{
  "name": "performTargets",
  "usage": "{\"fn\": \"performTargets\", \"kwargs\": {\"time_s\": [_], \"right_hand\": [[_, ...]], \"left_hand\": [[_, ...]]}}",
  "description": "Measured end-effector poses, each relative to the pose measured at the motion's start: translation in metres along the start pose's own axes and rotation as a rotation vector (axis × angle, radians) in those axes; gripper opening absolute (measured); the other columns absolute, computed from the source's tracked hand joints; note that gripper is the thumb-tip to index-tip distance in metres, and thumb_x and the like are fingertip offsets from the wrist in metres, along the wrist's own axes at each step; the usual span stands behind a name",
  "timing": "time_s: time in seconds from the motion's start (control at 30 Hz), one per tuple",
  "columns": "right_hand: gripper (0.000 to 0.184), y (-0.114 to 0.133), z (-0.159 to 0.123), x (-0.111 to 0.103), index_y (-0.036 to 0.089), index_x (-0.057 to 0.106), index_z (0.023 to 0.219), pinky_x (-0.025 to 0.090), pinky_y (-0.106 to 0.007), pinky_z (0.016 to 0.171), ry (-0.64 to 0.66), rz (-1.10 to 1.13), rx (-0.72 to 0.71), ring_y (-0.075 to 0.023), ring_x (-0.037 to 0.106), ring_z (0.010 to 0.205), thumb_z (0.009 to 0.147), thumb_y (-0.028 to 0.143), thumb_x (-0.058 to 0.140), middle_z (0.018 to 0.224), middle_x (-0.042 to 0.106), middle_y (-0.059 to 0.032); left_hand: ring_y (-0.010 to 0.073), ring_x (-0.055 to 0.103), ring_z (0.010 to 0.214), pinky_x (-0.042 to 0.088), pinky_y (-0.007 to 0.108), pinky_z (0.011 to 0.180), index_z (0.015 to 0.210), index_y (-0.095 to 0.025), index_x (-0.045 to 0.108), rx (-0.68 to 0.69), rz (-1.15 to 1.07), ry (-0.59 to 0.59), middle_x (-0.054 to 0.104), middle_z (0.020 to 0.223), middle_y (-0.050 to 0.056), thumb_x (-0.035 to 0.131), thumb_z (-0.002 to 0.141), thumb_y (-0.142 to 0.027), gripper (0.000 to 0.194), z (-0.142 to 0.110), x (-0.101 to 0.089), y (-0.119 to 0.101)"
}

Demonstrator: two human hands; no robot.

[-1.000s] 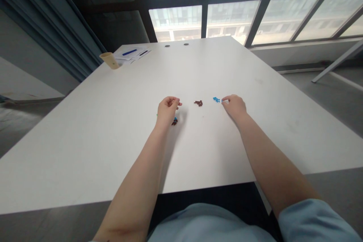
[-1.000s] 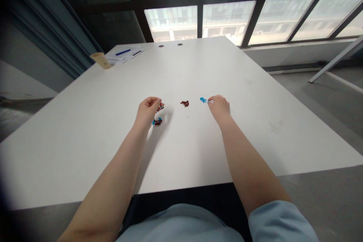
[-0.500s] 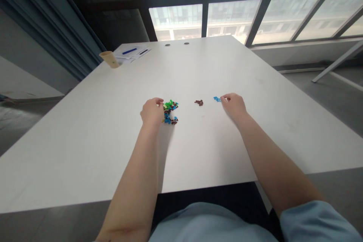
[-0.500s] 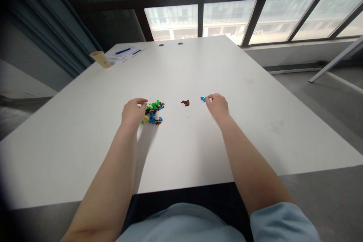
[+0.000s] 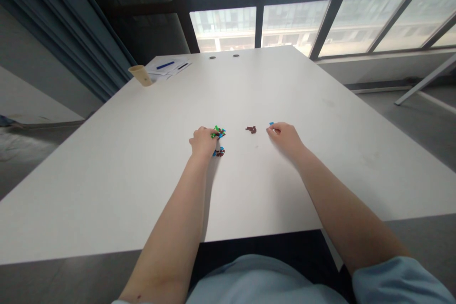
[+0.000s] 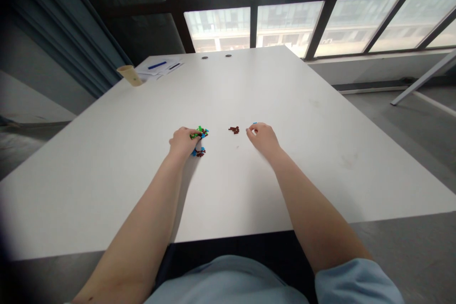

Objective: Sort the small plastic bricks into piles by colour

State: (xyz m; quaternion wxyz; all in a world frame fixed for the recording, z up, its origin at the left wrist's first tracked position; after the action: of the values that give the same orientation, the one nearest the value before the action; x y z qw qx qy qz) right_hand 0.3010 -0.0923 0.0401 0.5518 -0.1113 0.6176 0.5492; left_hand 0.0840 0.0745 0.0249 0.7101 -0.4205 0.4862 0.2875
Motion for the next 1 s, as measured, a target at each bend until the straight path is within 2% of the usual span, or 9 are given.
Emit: {"fn": "performTargets", "kwargs": {"time_s": [0.3, 0.4, 0.53, 0.63, 0.8, 1.0], "right_hand": [[0.028, 0.002, 0.0, 0.001, 0.016, 0.067, 0.075, 0.036, -0.025, 0.063, 0.003, 0.01, -0.029, -0.0139, 0.049, 0.063, 0.078, 0.034, 0.046, 0.067, 0.057, -0.0027], [0.028, 0.002, -0.001, 0.0, 0.016, 0.067, 0.075, 0.035, -0.025, 0.062, 0.0, 0.013, -0.032, -0.0139, 0.048, 0.062, 0.077, 0.034, 0.046, 0.066, 0.057, -0.0025], [0.028, 0.004, 0.0, 0.0, 0.016, 0.066, 0.073, 0.035, -0.025, 0.061, 0.0, 0.007, -0.039, -0.0136, 0.047, 0.061, 0.077, 0.035, 0.046, 0.064, 0.056, -0.0024], [0.027, 0.005, 0.0, 0.0, 0.017, 0.066, 0.072, 0.035, -0.025, 0.06, -0.001, 0.005, -0.053, -0.0134, 0.046, 0.06, 0.077, 0.035, 0.046, 0.064, 0.055, -0.0022], [0.027, 0.006, 0.0, -0.001, 0.017, 0.066, 0.071, 0.035, -0.025, 0.06, -0.003, 0.001, -0.054, -0.0133, 0.047, 0.061, 0.077, 0.034, 0.046, 0.064, 0.055, -0.0022], [0.026, 0.007, 0.0, 0.0, 0.017, 0.066, 0.071, 0.035, -0.025, 0.062, 0.0, 0.0, -0.059, -0.0137, 0.047, 0.062, 0.077, 0.033, 0.046, 0.065, 0.056, -0.0026]], "left_hand": [[0.0304, 0.052, 0.095, 0.04, 0.037, 0.068, 0.085, -0.025, 0.071, 0.014, 0.056, 0.069, 0.061, 0.1, 0.01, 0.05, 0.075, -0.029, 0.023, -0.004, -0.001, -0.011], [0.0296, 0.052, 0.097, 0.04, 0.037, 0.07, 0.092, -0.025, 0.069, 0.021, 0.047, 0.062, 0.06, 0.102, 0.01, 0.048, 0.076, -0.03, 0.026, -0.006, -0.004, -0.016], [0.0288, 0.049, 0.101, 0.038, 0.039, 0.074, 0.104, -0.028, 0.065, 0.127, 0.021, 0.034, 0.058, 0.107, 0.009, 0.046, 0.081, -0.03, 0.03, -0.006, -0.003, -0.027], [0.0279, 0.047, 0.102, 0.036, 0.04, 0.076, 0.096, -0.03, 0.068, 0.174, 0.022, 0.064, 0.058, 0.106, 0.008, 0.047, 0.081, -0.025, 0.027, -0.005, 0.006, -0.03], [0.0269, 0.047, 0.101, 0.034, 0.038, 0.074, 0.084, -0.027, 0.07, 0.154, 0.038, 0.07, 0.059, 0.104, 0.007, 0.047, 0.08, -0.023, 0.023, -0.003, 0.008, -0.027], [0.028, 0.047, 0.1, 0.033, 0.04, 0.074, 0.093, -0.028, 0.068, 0.175, 0.04, 0.049, 0.061, 0.102, 0.009, 0.04, 0.083, -0.018, 0.031, -0.003, 0.005, -0.03]]}}
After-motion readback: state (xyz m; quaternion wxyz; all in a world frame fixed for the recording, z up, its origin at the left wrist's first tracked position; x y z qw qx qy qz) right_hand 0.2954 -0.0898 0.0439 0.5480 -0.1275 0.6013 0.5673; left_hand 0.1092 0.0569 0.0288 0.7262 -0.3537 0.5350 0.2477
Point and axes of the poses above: each hand's wrist, its own z-axis towards the middle knuckle, its own x-axis out of the palm, y = z × x, the point moved 10 cm from there along z, towards the middle knuckle
